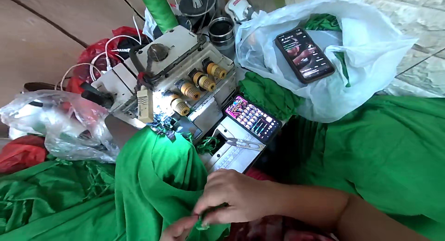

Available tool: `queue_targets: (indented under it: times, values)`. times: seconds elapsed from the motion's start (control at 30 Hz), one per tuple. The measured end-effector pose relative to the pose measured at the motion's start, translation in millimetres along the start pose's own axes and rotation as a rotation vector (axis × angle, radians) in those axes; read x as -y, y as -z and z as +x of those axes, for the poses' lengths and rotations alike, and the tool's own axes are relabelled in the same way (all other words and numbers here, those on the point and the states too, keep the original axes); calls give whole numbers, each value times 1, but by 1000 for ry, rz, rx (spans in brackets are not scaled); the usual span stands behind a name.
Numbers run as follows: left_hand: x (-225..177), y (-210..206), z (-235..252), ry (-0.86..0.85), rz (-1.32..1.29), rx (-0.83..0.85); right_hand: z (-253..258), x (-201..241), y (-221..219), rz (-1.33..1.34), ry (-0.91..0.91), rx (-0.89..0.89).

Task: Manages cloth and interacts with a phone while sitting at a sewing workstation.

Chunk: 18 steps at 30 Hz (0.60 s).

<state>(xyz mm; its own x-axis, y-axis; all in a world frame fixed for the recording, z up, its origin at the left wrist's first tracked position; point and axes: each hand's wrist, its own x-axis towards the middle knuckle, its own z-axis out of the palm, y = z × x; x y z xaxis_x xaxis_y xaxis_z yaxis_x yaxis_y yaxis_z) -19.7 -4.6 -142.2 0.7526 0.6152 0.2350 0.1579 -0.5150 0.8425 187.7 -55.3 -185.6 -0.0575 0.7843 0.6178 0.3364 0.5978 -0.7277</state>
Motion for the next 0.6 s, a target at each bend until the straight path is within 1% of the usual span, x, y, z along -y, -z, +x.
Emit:
queue_targets:
  times: [0.03,0.1,0.17,0.2,0.27,0.33,0.37,0.43,0.53,0.57,0.6]
  values:
    - [-3,1,-2,17,79,21,-1,0,1,-15,1,26]
    - [-9,0,-5,26,316,46,0,4,7,-23,-1,90]
    - [-13,4,-5,39,477,86,2,7,15,100,-8,116]
    - [-14,9,-4,47,499,96,2,8,18,223,-23,103]
    - [-11,19,-5,30,436,77,-1,8,26,579,-88,60]
    - [-2,24,-8,-4,268,34,-2,4,33,985,-138,-1]
    - [4,22,-11,-11,186,23,-2,3,38,1116,-136,-40]
    - [13,13,-16,2,92,28,-1,0,51,1209,-100,-175]
    - [26,-6,-22,25,91,46,2,-1,72,1206,-104,-438]
    - [30,-9,-23,17,62,60,4,-1,77,1238,-114,-482]
    - [34,-9,-25,4,-12,82,5,0,80,1306,-123,-477]
